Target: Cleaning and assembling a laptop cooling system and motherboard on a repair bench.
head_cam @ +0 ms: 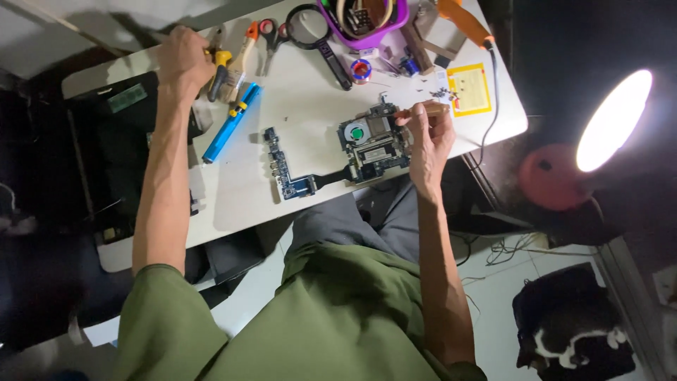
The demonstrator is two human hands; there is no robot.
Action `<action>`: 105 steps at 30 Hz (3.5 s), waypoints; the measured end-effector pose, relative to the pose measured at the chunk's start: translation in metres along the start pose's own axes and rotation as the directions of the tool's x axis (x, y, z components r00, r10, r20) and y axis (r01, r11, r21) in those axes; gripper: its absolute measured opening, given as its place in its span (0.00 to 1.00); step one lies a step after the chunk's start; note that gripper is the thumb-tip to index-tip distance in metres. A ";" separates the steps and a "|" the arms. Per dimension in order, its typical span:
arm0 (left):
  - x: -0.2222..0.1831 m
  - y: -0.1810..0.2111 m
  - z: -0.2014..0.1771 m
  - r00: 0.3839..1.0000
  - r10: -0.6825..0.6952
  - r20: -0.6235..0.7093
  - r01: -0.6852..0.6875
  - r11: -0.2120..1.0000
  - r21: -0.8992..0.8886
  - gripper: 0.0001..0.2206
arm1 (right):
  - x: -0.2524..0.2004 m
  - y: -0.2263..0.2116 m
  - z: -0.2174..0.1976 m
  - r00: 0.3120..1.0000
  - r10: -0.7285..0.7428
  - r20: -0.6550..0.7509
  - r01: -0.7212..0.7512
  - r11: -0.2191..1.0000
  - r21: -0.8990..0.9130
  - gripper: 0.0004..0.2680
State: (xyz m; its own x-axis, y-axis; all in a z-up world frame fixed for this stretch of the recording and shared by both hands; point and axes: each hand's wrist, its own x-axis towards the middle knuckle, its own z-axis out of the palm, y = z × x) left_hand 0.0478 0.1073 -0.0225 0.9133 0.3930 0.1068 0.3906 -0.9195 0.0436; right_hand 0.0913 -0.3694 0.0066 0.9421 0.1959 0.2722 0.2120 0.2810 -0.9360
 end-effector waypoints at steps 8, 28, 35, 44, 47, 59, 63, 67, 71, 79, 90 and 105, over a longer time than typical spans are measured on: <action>-0.001 0.009 -0.012 0.998 -0.012 0.067 0.015 0.999 -0.046 0.09 | 0.001 0.007 -0.002 0.998 0.057 -0.023 -0.053 0.990 0.130 0.08; -0.006 0.024 -0.020 0.996 -0.050 0.077 0.055 0.996 -0.067 0.11 | -0.001 0.028 -0.015 0.997 0.068 -0.036 -0.066 0.996 0.053 0.10; -0.022 0.118 -0.047 0.841 0.186 -0.507 -0.240 0.970 -0.042 0.16 | -0.004 0.033 -0.019 0.984 0.150 -0.099 -0.148 0.989 0.025 0.13; -0.048 0.297 -0.021 0.632 0.534 -0.562 -0.751 0.602 -0.272 0.09 | 0.000 0.037 -0.016 0.982 0.128 -0.141 -0.079 0.947 0.310 0.12; -0.040 0.325 0.006 0.763 0.564 -0.316 -0.642 0.718 -0.269 0.20 | 0.000 0.032 -0.015 0.980 0.147 -0.138 -0.105 0.956 0.273 0.12; 0.001 0.304 0.070 0.763 0.504 -0.405 -0.646 0.597 -0.476 0.05 | -0.001 0.042 -0.019 0.984 0.142 -0.106 -0.104 0.949 0.298 0.13; -0.001 0.285 0.062 0.789 0.478 -0.386 -0.614 0.620 -0.487 0.07 | 0.000 0.035 -0.018 0.980 0.172 -0.103 -0.132 0.940 0.315 0.13; -0.008 0.266 0.063 0.837 0.453 -0.307 -0.547 0.683 -0.485 0.19 | -0.001 0.040 -0.019 0.982 0.159 -0.099 -0.121 0.940 0.318 0.14; -0.018 0.258 0.042 0.845 0.432 -0.316 -0.536 0.678 -0.504 0.18 | -0.002 0.048 -0.020 0.989 0.118 -0.085 -0.084 0.940 0.330 0.14; -0.026 0.242 0.007 0.851 0.457 -0.259 -0.522 0.688 -0.504 0.17 | -0.001 0.043 -0.020 0.987 0.142 -0.081 -0.111 0.945 0.307 0.13; 0.013 0.258 -0.039 0.716 0.319 -0.621 -0.659 0.603 -0.450 0.11 | -0.001 0.044 -0.020 0.990 0.124 -0.060 -0.100 0.948 0.303 0.13; 0.028 0.274 -0.051 0.728 0.156 -0.667 -0.551 0.713 -0.435 0.10 | -0.003 0.041 -0.019 0.989 0.132 -0.062 -0.105 0.941 0.320 0.12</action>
State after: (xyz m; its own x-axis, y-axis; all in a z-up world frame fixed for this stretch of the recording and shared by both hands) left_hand 0.1743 -0.1343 0.0428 0.6491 0.1417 0.7474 -0.2749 -0.8725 0.4041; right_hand 0.1025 -0.3765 -0.0364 0.9762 0.1723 0.1320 0.0172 0.5448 -0.8384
